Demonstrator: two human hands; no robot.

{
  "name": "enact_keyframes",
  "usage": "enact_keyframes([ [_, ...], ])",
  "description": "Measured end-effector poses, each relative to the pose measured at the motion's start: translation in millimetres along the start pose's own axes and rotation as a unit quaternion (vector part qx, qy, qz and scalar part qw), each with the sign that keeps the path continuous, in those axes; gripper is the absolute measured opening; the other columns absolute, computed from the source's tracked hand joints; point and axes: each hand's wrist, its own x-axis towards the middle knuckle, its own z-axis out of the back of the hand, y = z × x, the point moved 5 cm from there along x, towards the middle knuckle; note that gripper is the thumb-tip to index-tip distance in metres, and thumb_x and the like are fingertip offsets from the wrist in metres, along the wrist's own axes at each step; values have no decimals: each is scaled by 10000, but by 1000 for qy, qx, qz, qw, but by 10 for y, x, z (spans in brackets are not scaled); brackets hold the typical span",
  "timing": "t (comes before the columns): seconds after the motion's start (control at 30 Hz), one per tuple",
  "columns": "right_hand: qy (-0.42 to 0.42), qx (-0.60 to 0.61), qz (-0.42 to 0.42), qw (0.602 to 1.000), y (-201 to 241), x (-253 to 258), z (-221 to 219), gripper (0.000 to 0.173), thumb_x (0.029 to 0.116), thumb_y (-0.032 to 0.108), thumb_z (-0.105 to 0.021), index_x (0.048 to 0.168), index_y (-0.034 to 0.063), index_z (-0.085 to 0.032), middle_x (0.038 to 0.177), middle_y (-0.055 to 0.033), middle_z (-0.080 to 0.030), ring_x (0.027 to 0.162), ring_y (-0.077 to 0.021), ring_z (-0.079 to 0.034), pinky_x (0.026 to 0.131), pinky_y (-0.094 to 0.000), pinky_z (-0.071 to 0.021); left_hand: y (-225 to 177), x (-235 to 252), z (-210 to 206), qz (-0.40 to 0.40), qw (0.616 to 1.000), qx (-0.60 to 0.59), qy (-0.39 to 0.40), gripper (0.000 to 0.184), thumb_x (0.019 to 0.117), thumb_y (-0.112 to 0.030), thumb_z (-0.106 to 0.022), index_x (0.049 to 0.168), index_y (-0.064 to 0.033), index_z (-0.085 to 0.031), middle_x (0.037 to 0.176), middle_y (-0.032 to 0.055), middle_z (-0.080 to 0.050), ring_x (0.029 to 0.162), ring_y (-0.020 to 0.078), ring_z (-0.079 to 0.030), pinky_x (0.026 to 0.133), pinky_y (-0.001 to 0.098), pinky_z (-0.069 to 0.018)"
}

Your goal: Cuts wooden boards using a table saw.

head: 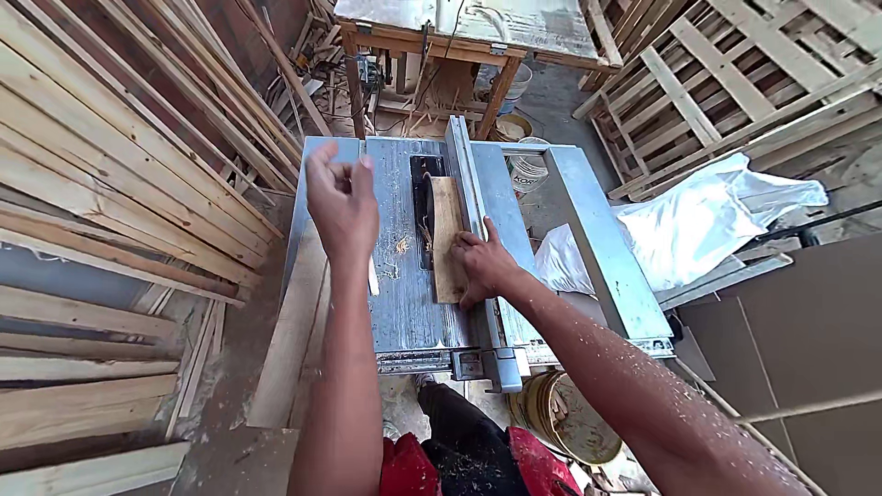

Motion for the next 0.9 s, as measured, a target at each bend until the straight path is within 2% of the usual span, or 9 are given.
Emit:
enact_keyframes([
  [0.07,-3,-1,0,1000,-76,113,30,1232,385,802,-817,1369,90,-610,1448,-96,-593,1467,-309,-418,1217,-715,-8,102,-500,-6,-1,1000,4,12,487,1016,-287,-629,1416,-46,-492,998,46,-704,827,132,-677,744,333,-589],
  [0.2,-6,-7,6,1000,-221,337,106,1171,391,808,-815,1302,92,-646,1385,-91,-629,1432,-314,-455,1208,-729,-28,473,-1374,93,10,998,24,59,461,1004,-283,-627,1397,-66,-524,948,7,-693,812,115,-675,729,327,-602],
  [0.3,-3,-16,9,1000,-320,498,135,1161,384,821,-801,1273,88,-660,1331,-86,-661,1399,-323,-488,1206,-734,-24,651,-1785,264,19,998,22,56,388,967,-215,-656,1296,-20,-595,878,-8,-687,761,111,-677,714,324,-619],
  [0.37,-4,-19,8,1000,-373,590,167,1135,378,819,-800,1244,97,-670,1285,-75,-678,1372,-316,-512,1207,-730,-30,800,-1907,327,37,997,26,54,321,942,-184,-667,1198,8,-646,836,-16,-693,736,100,-682,701,304,-614],
  [0.43,-3,-17,11,1000,-411,645,200,1136,377,815,-806,1247,95,-673,1266,-80,-691,1375,-325,-515,1208,-729,-30,917,-1959,345,54,997,14,58,242,943,-177,-676,1116,-7,-682,842,-21,-705,746,92,-686,708,287,-610],
  [0.53,-19,-5,24,1000,-470,716,229,1102,370,799,-823,1208,97,-686,1222,-91,-706,1345,-338,-538,1208,-730,-34,819,-1949,368,38,998,-10,56,158,948,-147,-674,1053,-34,-710,859,-20,-714,761,94,-680,720,277,-596],
  [0.73,-26,-10,28,999,-531,838,302,1048,356,795,-824,1154,125,-713,1159,-75,-726,1309,-334,-567,1209,-728,-48,395,-1911,337,-15,998,-20,61,135,966,-159,-669,1005,-40,-719,882,2,-713,775,96,-683,725,279,-604],
  [0.83,-22,6,13,1000,-666,994,322,986,443,719,-868,1195,104,-703,1216,-118,-705,1326,-376,-544,1189,-756,-74,264,-2047,303,-17,997,5,81,157,967,-163,-671,1005,-20,-722,895,36,-721,775,103,-689,720,288,-610],
  [0.9,-33,8,13,999,-850,1282,412,857,497,622,-893,1146,89,-728,1173,-147,-718,1283,-413,-565,1171,-770,-113,131,-2166,343,-13,994,50,96,183,979,-185,-656,1056,-32,-720,945,64,-726,819,125,-699,740,315,-616],
])
